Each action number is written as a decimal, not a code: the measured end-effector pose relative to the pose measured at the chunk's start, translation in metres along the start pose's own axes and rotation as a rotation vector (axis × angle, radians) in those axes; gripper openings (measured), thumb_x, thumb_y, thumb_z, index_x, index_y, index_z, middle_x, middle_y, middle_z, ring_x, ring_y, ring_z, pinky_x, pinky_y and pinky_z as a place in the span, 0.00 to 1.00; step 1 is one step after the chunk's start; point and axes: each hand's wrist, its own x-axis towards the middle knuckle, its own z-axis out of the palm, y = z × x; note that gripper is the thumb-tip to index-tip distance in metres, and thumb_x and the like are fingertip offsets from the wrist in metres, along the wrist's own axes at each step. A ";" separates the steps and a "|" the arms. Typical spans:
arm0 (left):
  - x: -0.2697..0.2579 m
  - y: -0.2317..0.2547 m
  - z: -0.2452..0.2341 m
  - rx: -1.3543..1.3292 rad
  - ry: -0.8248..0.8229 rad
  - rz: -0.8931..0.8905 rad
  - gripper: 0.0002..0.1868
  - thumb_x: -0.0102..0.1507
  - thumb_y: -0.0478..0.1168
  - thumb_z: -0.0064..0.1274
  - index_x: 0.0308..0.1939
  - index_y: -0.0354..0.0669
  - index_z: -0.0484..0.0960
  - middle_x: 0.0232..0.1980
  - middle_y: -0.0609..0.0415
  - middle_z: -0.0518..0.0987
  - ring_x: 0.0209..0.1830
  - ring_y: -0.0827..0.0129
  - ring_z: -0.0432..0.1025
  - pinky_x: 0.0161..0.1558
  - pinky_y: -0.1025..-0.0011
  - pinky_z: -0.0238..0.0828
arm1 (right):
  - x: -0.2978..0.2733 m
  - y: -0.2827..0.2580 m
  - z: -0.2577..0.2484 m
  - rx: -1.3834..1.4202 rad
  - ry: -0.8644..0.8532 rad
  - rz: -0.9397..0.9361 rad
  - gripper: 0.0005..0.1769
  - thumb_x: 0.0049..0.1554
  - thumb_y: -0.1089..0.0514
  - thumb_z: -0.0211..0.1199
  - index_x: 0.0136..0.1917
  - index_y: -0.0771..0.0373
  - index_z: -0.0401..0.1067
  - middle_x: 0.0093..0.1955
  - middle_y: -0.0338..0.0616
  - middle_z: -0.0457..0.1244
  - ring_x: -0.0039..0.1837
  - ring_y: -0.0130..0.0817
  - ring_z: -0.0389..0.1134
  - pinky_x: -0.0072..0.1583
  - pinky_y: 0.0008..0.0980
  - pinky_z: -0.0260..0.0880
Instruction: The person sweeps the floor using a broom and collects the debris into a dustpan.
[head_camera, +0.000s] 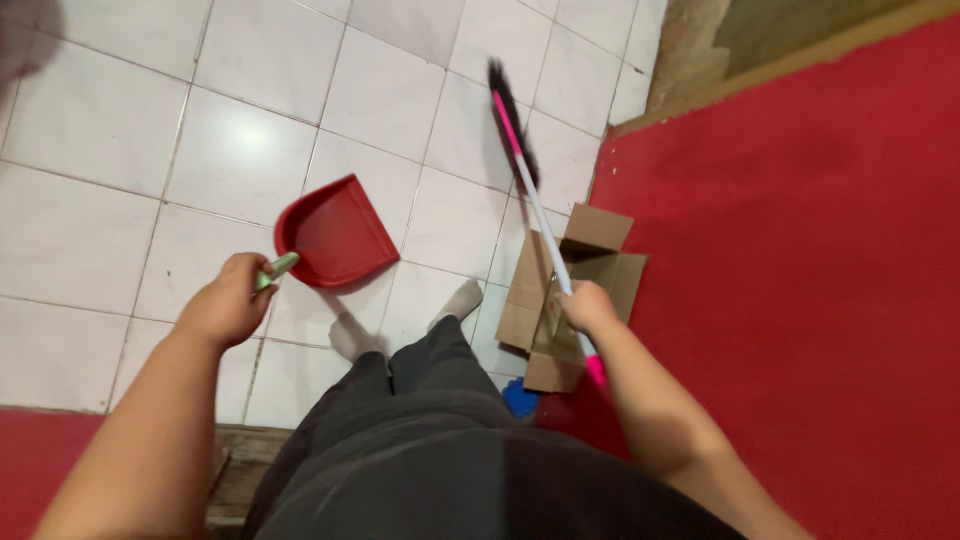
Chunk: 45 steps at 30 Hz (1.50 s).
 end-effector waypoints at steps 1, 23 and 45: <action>0.004 0.005 0.005 0.000 -0.019 0.004 0.21 0.66 0.47 0.52 0.61 0.44 0.70 0.64 0.43 0.74 0.53 0.44 0.74 0.52 0.52 0.72 | 0.012 0.002 0.015 -0.025 -0.012 0.021 0.19 0.57 0.52 0.64 0.52 0.70 0.79 0.33 0.53 0.69 0.34 0.43 0.73 0.40 0.40 0.72; -0.041 0.034 0.045 -0.095 0.012 -0.135 0.20 0.69 0.47 0.48 0.62 0.43 0.69 0.70 0.48 0.69 0.55 0.46 0.73 0.53 0.52 0.71 | -0.188 -0.026 -0.056 0.305 -0.368 0.039 0.26 0.58 0.56 0.62 0.70 0.56 0.69 0.28 0.38 0.61 0.24 0.25 0.59 0.26 0.29 0.64; -0.272 0.006 0.189 -0.380 0.477 -0.681 0.20 0.66 0.45 0.53 0.60 0.45 0.70 0.67 0.43 0.70 0.55 0.40 0.72 0.53 0.49 0.70 | 0.047 -0.102 -0.032 -0.132 -0.187 -0.376 0.15 0.57 0.58 0.66 0.53 0.71 0.71 0.35 0.50 0.66 0.32 0.36 0.67 0.32 0.37 0.70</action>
